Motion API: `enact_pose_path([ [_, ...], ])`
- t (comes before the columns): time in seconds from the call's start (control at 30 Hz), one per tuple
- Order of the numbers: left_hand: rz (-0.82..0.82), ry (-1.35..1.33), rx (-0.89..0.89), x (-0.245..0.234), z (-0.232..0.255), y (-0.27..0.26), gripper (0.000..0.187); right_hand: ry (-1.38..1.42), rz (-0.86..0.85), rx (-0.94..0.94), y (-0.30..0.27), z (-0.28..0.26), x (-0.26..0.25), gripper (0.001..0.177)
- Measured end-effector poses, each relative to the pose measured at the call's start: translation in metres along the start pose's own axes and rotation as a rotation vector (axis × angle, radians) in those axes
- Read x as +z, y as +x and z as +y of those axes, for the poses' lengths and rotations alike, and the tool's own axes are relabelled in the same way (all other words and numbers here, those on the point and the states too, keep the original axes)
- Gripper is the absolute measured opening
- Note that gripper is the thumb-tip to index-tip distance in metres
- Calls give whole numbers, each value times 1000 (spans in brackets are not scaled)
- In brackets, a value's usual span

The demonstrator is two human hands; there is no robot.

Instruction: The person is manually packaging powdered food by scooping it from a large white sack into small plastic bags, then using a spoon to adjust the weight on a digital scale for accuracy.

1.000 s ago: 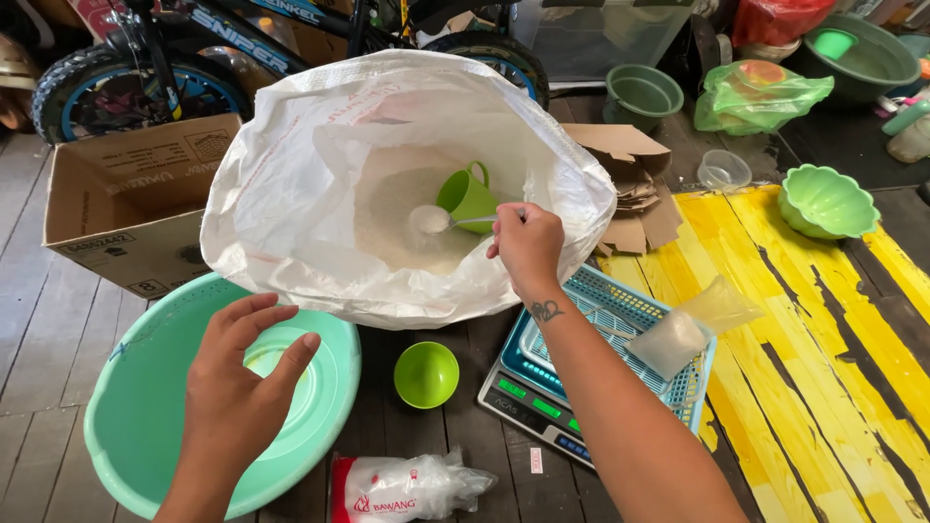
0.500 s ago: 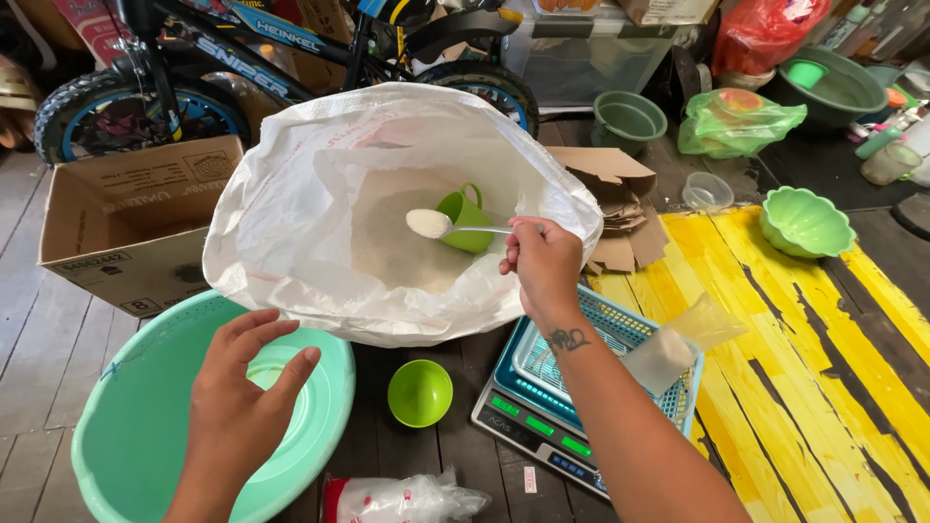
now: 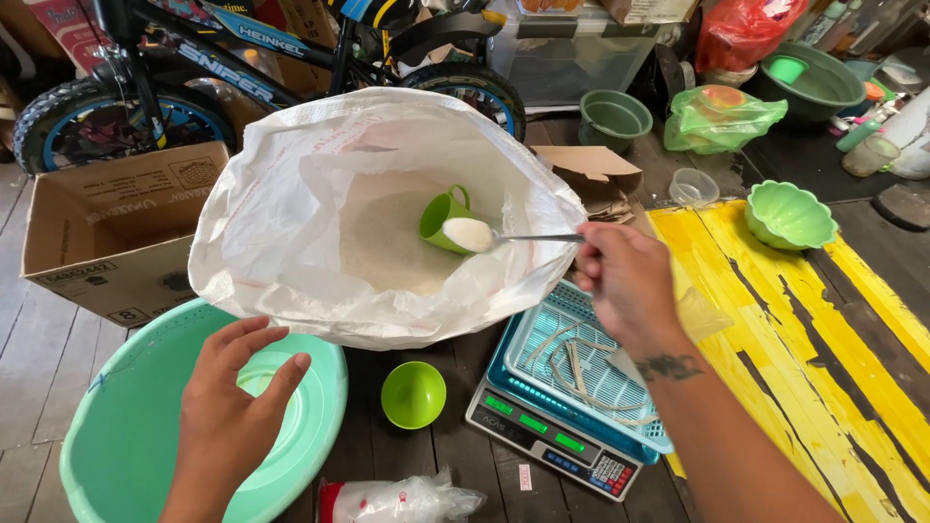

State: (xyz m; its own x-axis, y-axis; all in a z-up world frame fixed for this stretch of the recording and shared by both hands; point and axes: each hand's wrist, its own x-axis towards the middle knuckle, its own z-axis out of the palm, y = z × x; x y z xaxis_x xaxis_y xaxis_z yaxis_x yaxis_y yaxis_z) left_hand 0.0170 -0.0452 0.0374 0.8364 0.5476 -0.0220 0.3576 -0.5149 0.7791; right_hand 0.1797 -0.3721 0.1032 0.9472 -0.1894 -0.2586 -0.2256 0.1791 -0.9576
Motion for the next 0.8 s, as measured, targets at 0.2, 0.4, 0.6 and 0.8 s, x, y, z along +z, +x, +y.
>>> enact_pose_path([
  [0.2, 5, 23, 0, -1, -6, 1, 34, -40, 117, -41, -11, -14, -69, 14],
  [0.4, 56, 49, 137, 0, -27, 7, 36, -70, 304, -105, -12, -20, -149, 10],
  [0.6, 22, 99, 22, -3, -15, 7, 39, -44, 465, -199, 19, -5, -232, 7],
  [0.8, 91, 87, 136, 2, -25, 5, 38, 13, 593, -227, 74, 43, -315, 7],
])
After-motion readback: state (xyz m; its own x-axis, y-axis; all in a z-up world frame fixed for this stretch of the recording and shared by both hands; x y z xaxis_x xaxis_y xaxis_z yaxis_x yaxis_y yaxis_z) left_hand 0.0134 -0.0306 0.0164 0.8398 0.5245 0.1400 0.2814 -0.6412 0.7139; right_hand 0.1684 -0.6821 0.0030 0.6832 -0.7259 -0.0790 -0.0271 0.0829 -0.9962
